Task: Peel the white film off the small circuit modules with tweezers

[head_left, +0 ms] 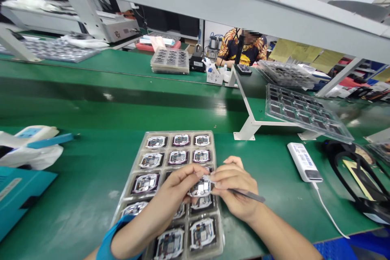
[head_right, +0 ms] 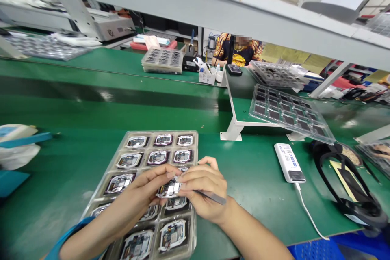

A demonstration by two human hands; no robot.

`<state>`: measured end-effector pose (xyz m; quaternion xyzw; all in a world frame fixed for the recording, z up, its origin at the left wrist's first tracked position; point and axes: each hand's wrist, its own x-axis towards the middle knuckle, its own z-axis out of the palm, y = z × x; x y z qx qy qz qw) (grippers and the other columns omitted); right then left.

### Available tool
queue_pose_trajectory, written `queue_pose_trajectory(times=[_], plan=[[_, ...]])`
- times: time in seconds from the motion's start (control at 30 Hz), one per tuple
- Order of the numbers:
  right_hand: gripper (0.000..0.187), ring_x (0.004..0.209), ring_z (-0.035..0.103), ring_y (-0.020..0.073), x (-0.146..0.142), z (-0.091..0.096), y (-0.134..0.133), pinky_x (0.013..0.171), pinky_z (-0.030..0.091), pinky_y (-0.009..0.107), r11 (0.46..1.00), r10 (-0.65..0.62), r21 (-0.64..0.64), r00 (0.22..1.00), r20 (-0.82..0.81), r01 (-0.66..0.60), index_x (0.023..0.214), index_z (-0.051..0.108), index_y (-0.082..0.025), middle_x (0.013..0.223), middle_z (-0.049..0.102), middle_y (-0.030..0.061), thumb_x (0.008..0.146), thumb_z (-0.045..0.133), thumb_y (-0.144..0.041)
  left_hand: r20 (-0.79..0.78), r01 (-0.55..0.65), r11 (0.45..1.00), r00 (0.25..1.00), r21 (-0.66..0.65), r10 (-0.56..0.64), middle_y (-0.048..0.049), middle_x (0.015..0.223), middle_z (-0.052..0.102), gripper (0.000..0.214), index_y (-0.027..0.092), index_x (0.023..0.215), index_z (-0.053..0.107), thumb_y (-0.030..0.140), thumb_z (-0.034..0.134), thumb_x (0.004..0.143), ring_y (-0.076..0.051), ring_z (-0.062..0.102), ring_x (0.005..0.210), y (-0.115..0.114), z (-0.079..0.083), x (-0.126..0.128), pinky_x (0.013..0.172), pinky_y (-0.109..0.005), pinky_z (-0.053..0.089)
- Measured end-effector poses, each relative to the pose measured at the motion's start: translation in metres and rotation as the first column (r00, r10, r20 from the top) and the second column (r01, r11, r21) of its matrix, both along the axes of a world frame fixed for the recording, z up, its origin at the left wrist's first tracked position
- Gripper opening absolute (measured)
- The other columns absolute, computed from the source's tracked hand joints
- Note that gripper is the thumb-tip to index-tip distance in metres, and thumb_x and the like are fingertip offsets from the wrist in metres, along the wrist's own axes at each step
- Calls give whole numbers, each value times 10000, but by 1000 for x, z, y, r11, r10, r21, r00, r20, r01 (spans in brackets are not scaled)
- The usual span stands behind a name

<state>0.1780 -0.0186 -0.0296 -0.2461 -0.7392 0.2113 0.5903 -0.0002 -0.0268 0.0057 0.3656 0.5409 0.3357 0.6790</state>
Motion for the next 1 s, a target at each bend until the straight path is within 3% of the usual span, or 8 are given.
queue_pose_trajectory(times=[0.2, 0.47, 0.73, 1.0], plan=[[104, 745, 793, 219, 1, -1, 1, 840, 513, 431, 999, 36, -8, 999, -17, -36, 968, 725, -297, 853, 835, 14, 904, 706, -216, -20, -1, 1000, 1000, 16, 1, 0, 938, 646, 203, 270, 830, 743, 454, 710, 750, -203, 537, 893, -2, -4, 0, 628, -218, 487], [38, 718, 782, 198, -4, -8, 3, 836, 542, 401, 987, 7, -155, 983, -184, -36, 877, 694, -256, 827, 827, 28, 901, 719, -239, -55, 5, 998, 998, 67, -1, -4, 985, 667, 197, 293, 912, 756, 433, 645, 831, -214, 544, 974, -4, -7, -2, 689, -221, 520], [85, 813, 788, 210, 3, -2, 1, 904, 498, 444, 993, 13, 112, 994, 107, -25, 970, 658, -232, 896, 822, 74, 931, 643, -158, -31, -8, 999, 999, 45, 10, -8, 973, 639, 251, 254, 870, 725, 491, 671, 807, -207, 532, 932, 1, -8, 0, 641, -213, 501], [129, 848, 787, 204, 6, -8, 1, 908, 485, 442, 985, 14, 164, 979, 205, -48, 1009, 658, -254, 930, 827, 55, 946, 599, -160, 26, 30, 1000, 999, 9, -31, 2, 967, 628, 259, 247, 840, 686, 496, 699, 768, -200, 527, 933, 1, -10, -2, 672, -234, 496]])
